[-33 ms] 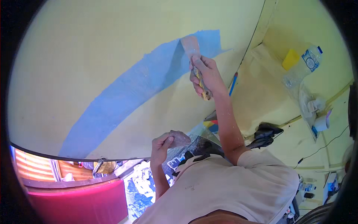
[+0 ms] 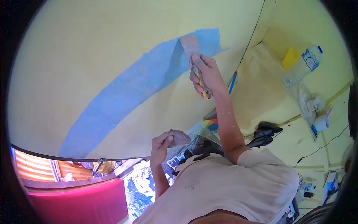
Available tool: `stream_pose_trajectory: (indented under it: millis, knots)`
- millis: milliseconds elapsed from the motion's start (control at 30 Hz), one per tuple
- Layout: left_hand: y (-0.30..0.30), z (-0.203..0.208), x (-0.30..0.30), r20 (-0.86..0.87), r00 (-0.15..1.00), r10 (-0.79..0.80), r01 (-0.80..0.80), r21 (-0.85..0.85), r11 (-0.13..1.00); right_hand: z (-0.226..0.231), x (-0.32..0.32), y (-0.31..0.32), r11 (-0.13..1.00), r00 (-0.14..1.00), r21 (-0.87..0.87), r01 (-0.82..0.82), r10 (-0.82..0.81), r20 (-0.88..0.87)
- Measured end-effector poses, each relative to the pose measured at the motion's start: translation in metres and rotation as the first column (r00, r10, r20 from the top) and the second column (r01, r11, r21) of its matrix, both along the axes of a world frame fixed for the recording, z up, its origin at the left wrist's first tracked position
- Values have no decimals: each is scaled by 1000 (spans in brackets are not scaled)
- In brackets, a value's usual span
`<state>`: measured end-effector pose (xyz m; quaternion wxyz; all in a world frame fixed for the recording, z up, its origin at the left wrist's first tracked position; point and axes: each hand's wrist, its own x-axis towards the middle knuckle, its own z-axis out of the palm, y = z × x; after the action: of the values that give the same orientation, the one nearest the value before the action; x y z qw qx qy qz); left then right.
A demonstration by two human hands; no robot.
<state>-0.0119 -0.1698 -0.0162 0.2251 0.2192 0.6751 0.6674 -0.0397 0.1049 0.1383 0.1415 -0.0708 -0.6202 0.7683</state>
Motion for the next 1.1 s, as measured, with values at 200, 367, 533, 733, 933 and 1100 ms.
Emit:
stream_pose_trajectory:
  millis: [200,367,533,733,933,1100]
  knots:
    - [15,5,-2,53,998,-42,37,91,995,-2,-5,3,1000,999,-16,-16,16,-29]
    - [18,7,-3,83,996,-19,14,64,998,-10,-4,5,1000,1000,-10,-12,12,-17]
    - [14,3,-1,32,999,-1,-1,53,999,-8,-5,5,999,998,-40,-36,34,-57]
    - [14,10,4,41,999,23,-25,62,998,-7,-4,9,999,998,-22,-34,32,-54]
    - [17,10,5,-27,999,45,-43,45,998,-10,-2,8,998,1000,-66,-15,14,-24]
    - [19,17,5,-35,999,18,-17,27,999,-13,4,7,999,1000,-45,11,-11,3]
